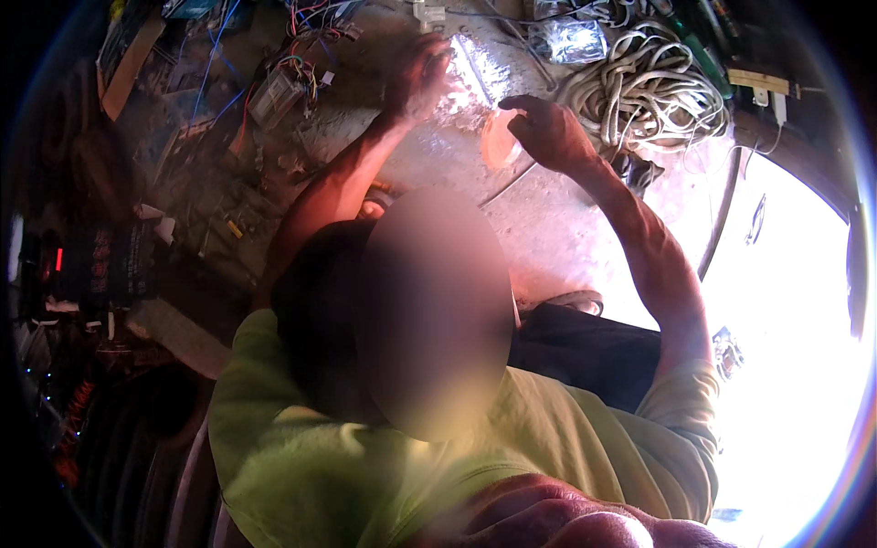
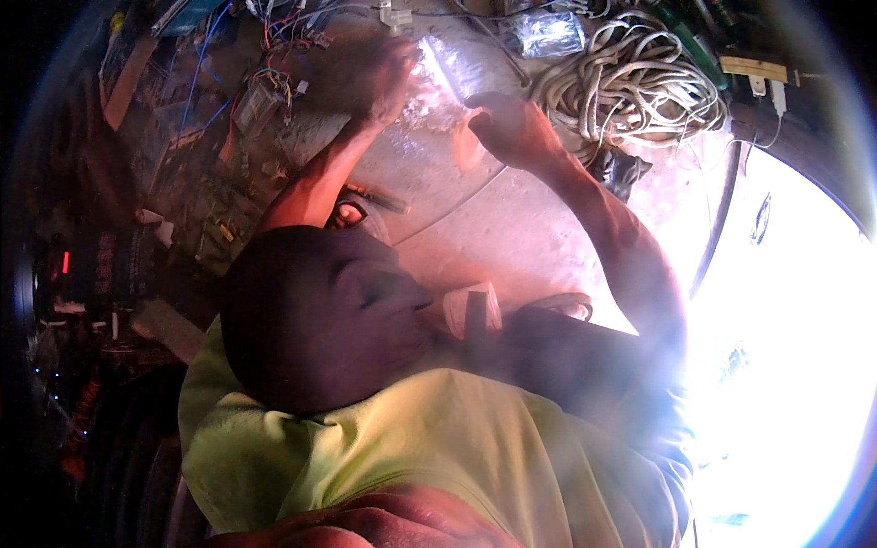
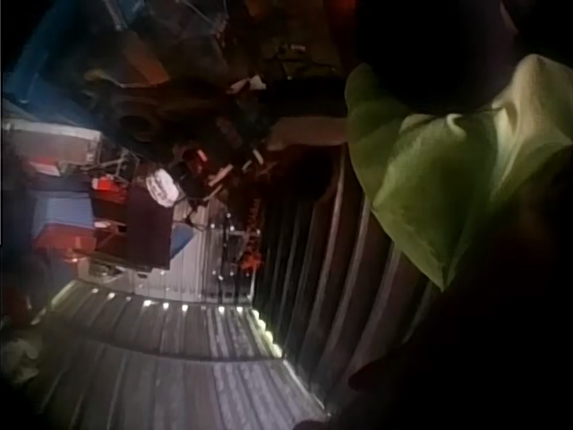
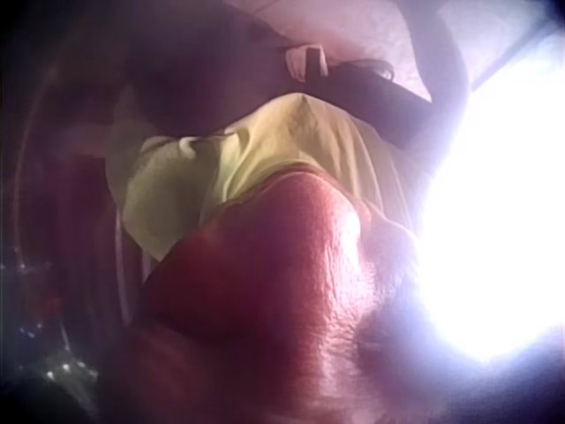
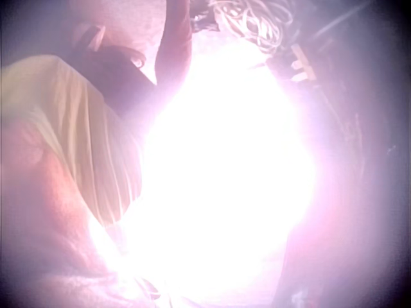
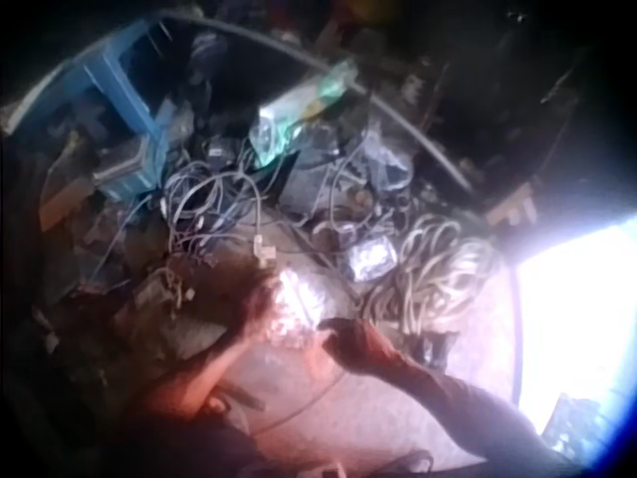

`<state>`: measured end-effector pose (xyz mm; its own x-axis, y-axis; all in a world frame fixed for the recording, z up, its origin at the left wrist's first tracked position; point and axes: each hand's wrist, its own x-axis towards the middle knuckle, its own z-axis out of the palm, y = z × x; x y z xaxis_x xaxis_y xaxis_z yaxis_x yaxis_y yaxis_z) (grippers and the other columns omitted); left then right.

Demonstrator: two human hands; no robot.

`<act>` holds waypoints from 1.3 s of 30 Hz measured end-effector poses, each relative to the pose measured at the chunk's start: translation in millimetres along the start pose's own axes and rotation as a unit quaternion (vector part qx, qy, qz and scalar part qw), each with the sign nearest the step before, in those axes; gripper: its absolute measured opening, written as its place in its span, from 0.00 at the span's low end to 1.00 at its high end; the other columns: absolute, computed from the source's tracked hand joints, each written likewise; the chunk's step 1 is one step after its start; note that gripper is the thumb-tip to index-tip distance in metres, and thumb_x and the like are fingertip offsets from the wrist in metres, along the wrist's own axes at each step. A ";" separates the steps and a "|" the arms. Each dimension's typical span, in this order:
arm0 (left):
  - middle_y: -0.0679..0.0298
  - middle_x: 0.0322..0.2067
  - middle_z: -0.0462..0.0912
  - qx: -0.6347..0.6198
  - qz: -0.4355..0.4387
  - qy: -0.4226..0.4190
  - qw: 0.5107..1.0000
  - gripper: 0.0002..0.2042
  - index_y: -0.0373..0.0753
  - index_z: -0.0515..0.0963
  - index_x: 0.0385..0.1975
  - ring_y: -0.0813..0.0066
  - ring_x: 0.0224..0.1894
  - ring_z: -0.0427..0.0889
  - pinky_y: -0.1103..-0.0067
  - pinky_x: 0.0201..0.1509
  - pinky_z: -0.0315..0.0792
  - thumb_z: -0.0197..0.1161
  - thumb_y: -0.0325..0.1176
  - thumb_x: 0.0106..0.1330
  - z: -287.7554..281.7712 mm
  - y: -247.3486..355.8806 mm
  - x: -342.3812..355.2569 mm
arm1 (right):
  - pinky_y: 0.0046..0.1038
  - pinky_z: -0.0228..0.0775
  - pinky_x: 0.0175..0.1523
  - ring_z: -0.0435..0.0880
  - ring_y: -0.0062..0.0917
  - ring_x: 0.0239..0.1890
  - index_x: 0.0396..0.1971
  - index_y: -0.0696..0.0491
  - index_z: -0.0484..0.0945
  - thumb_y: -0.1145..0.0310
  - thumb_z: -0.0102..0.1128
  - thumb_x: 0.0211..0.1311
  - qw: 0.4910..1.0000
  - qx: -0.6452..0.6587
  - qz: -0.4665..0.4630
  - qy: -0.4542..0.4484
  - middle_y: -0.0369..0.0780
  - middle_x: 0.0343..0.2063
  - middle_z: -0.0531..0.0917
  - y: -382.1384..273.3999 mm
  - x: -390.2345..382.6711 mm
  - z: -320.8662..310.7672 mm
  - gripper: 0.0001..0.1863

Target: The person cleans an electrical component with a cloth and applies a substance from a container by hand while sitting on the floor.

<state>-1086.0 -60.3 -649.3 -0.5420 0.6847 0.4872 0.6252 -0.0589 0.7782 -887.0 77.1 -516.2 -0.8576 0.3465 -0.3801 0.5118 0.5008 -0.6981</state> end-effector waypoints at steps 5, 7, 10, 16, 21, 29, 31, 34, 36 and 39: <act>0.55 0.44 0.81 -0.003 -0.023 -0.002 1.000 0.09 0.35 0.79 0.42 0.58 0.47 0.81 0.70 0.54 0.73 0.57 0.29 0.66 2.0 -1.7 5.1 | 0.30 0.78 0.43 0.87 0.30 0.34 0.48 0.52 0.79 0.59 0.51 0.60 0.993 0.103 0.057 0.006 0.45 0.39 0.85 -4.7 6.6 2.3 0.20; 0.55 0.43 0.82 0.002 -0.015 -0.001 1.000 0.09 0.35 0.79 0.41 0.59 0.46 0.81 0.70 0.53 0.73 0.57 0.29 0.67 2.4 1.8 9.9 | 0.28 0.79 0.40 0.87 0.26 0.30 0.48 0.53 0.79 0.60 0.51 0.61 0.985 0.146 0.090 0.004 0.44 0.39 0.85 -8.1 9.9 7.1 0.19; 0.55 0.40 0.83 0.021 0.004 -0.004 1.000 0.08 0.34 0.80 0.39 0.61 0.45 0.82 0.71 0.52 0.74 0.56 0.29 0.66 2.5 8.3 17.6 | 0.25 0.79 0.35 0.87 0.22 0.27 0.49 0.55 0.77 0.62 0.51 0.63 0.981 0.178 0.073 0.021 0.43 0.37 0.84 -7.8 15.8 13.8 0.18; 0.58 0.35 0.85 0.032 0.001 -0.045 0.998 0.08 0.34 0.82 0.36 0.66 0.39 0.84 0.74 0.48 0.75 0.56 0.29 0.65 2.7 16.7 24.7 | 0.22 0.79 0.34 0.87 0.22 0.33 0.53 0.57 0.74 0.62 0.54 0.65 0.991 0.130 -0.004 0.022 0.43 0.33 0.86 -2.8 31.9 19.7 0.20; 0.59 0.32 0.85 0.050 -0.104 -0.102 0.988 0.12 0.36 0.83 0.33 0.70 0.36 0.84 0.75 0.45 0.75 0.54 0.34 0.67 7.5 27.8 24.8 | 0.23 0.80 0.34 0.87 0.22 0.33 0.53 0.58 0.74 0.62 0.55 0.65 0.989 0.144 -0.010 0.033 0.43 0.34 0.86 -8.5 38.4 20.3 0.20; 0.62 0.29 0.85 -0.259 -0.350 -0.084 0.897 0.20 0.35 0.82 0.28 0.75 0.33 0.81 0.77 0.43 0.72 0.47 0.41 0.71 4.5 55.9 29.8 | 0.24 0.79 0.36 0.86 0.22 0.35 0.55 0.59 0.70 0.64 0.56 0.65 0.962 0.255 0.087 0.033 0.44 0.34 0.86 -9.7 33.2 25.0 0.22; 0.62 0.29 0.85 -0.277 -0.357 -0.108 0.886 0.20 0.34 0.82 0.28 0.75 0.33 0.81 0.77 0.44 0.71 0.46 0.41 0.72 1.7 64.0 33.4 | 0.23 0.79 0.37 0.86 0.22 0.36 0.56 0.59 0.69 0.65 0.56 0.65 0.957 0.269 0.107 0.031 0.43 0.34 0.87 -9.3 28.3 24.6 0.23; 0.61 0.29 0.85 -0.269 -0.330 -0.141 0.894 0.20 0.34 0.82 0.29 0.74 0.34 0.80 0.76 0.46 0.71 0.46 0.40 0.72 -3.1 78.4 39.0 | 0.23 0.78 0.38 0.86 0.23 0.37 0.59 0.59 0.67 0.65 0.57 0.64 0.961 0.255 0.098 0.040 0.43 0.35 0.87 -7.4 21.5 23.8 0.25; 0.61 0.29 0.85 -0.253 -0.290 -0.161 0.909 0.20 0.33 0.82 0.29 0.73 0.35 0.80 0.76 0.47 0.70 0.45 0.39 0.72 -5.9 89.9 37.8 | 0.23 0.78 0.38 0.86 0.23 0.37 0.61 0.59 0.65 0.66 0.57 0.63 0.958 0.270 0.089 0.043 0.43 0.35 0.87 -2.9 18.4 23.9 0.27; 0.61 0.32 0.85 -0.245 -0.272 -0.171 0.915 0.19 0.33 0.82 0.31 0.73 0.36 0.80 0.76 0.48 0.71 0.45 0.38 0.72 -5.5 101.2 31.2 | 0.25 0.78 0.38 0.86 0.24 0.38 0.64 0.58 0.62 0.68 0.56 0.63 0.947 0.306 0.098 -0.018 0.42 0.36 0.87 10.0 19.1 24.8 0.29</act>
<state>-1042.7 -48.8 -553.1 -0.4381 0.8918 -0.1126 -0.0578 0.0970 0.9936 -899.5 69.0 -545.5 -0.7556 0.3518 -0.5526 0.5463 -0.1270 -0.8279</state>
